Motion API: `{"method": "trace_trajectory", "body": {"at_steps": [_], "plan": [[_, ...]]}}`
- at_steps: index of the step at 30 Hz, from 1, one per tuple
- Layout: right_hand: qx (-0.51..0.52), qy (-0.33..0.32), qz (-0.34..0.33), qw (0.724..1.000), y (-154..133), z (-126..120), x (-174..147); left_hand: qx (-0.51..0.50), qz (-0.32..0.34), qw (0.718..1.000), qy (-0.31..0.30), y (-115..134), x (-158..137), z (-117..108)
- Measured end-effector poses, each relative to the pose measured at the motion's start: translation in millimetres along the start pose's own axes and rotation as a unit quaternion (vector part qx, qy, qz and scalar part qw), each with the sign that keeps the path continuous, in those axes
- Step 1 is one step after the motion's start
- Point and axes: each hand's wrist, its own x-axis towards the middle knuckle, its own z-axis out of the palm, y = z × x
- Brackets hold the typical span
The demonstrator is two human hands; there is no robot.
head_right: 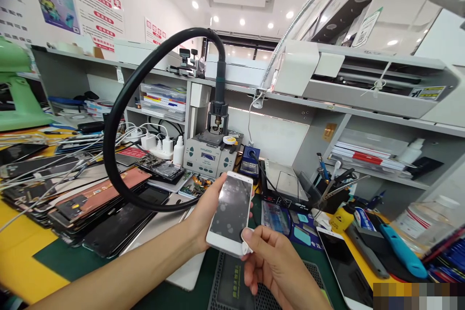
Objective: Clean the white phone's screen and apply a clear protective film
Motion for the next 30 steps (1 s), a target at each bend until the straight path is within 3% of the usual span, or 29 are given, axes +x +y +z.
{"method": "trace_trajectory", "body": {"at_steps": [7, 13, 23, 30], "plan": [[-0.001, -0.008, 0.012, 1.0, -1.6, 4.2, -2.5, -0.005, 0.047, 0.999, 0.011, 3.0, -0.4, 2.1], [0.018, 0.037, 0.047, 0.998, -5.0, 11.6, -4.4, -0.024, 0.076, 0.996, 0.032, 2.9, 0.2, 0.7], [0.086, 0.008, 0.045, 0.995, -12.4, 6.9, -9.4, -0.044, 0.093, 0.994, 0.037, 4.8, 3.1, -1.8], [0.06, 0.02, 0.045, 0.997, -11.0, 12.0, -10.5, -0.049, 0.098, 0.994, 0.028, 6.2, 1.7, -0.4]]}}
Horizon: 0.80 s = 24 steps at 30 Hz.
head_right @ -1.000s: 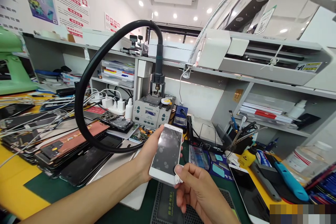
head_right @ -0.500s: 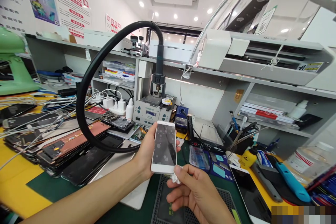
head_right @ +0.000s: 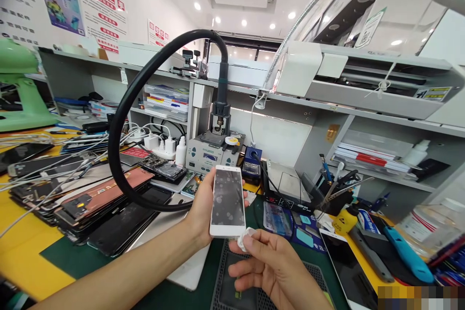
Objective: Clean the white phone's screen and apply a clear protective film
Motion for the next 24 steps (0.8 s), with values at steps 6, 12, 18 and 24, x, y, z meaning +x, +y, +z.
{"method": "trace_trajectory", "body": {"at_steps": [6, 12, 18, 24], "plan": [[0.011, -0.007, 0.011, 1.0, 6.0, -0.4, 1.7, -0.019, 0.019, 1.0, 0.0, -2.9, -0.1, 0.4], [0.04, -0.02, 0.014, 0.999, 10.4, 9.4, 0.7, -0.016, 0.038, 0.999, 0.014, -10.6, -8.5, 2.1], [0.075, -0.048, 0.041, 0.995, 24.1, 12.9, 4.0, 0.009, 0.049, 0.998, 0.029, -16.7, -12.4, 4.9], [0.114, -0.042, 0.091, 0.988, 30.8, 11.0, 6.9, 0.096, 0.12, 0.986, 0.059, -25.3, -14.9, 2.8]]}}
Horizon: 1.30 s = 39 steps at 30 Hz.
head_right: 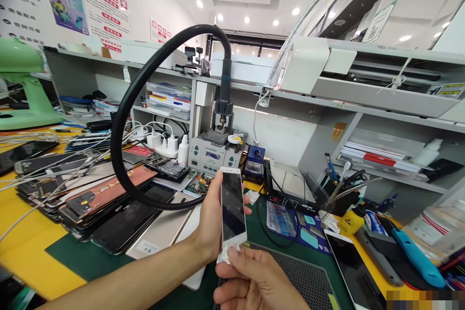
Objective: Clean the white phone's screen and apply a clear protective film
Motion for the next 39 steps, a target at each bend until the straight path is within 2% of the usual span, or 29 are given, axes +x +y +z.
{"method": "trace_trajectory", "body": {"at_steps": [5, 9, 12, 16, 21, 32, 39], "plan": [[-0.003, 0.014, 0.014, 1.0, 0.5, -0.2, 0.4, 0.076, 0.109, 0.991, -0.004, -5.1, -0.2, -2.9], [-0.02, -0.001, 0.014, 1.0, 2.7, 0.4, 1.8, 0.084, 0.135, 0.987, 0.009, -7.1, 3.9, -4.1], [-0.06, -0.009, -0.024, 0.998, 3.9, 3.4, 2.2, 0.075, 0.132, 0.988, 0.019, -9.3, 7.3, -5.2], [-0.12, 0.017, -0.103, 0.987, 3.5, 8.1, 0.4, 0.088, 0.123, 0.988, 0.031, -9.9, 5.9, -4.9], [-0.158, 0.061, -0.136, 0.976, 2.8, 9.0, 0.4, 0.151, 0.135, 0.979, 0.009, -4.9, -3.4, -1.1], [-0.108, 0.081, -0.186, 0.973, -12.8, 5.8, -6.9, 0.223, 0.072, 0.971, -0.044, -11.6, -10.1, -1.9], [-0.087, 0.088, -0.208, 0.97, -23.7, -2.1, -8.1, 0.169, 0.048, 0.982, -0.072, -15.5, -6.3, -5.3]]}}
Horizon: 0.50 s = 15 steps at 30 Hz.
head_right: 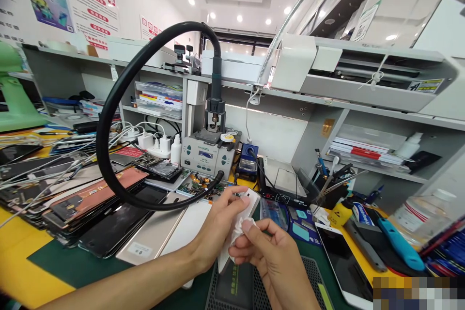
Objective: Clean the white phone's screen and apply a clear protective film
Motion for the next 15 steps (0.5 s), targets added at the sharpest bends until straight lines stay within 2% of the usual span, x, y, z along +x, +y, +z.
{"method": "trace_trajectory", "body": {"at_steps": [10, 15], "plan": [[0.027, 0.024, -0.03, 0.999, -11.9, -14.6, 6.9, -0.025, -0.002, 0.997, -0.077, -2.8, 0.4, -1.5], [0.046, 0.046, -0.048, 0.997, -16.0, -20.1, 9.6, -0.022, 0.003, 0.995, -0.093, -0.5, -1.9, 0.3]]}}
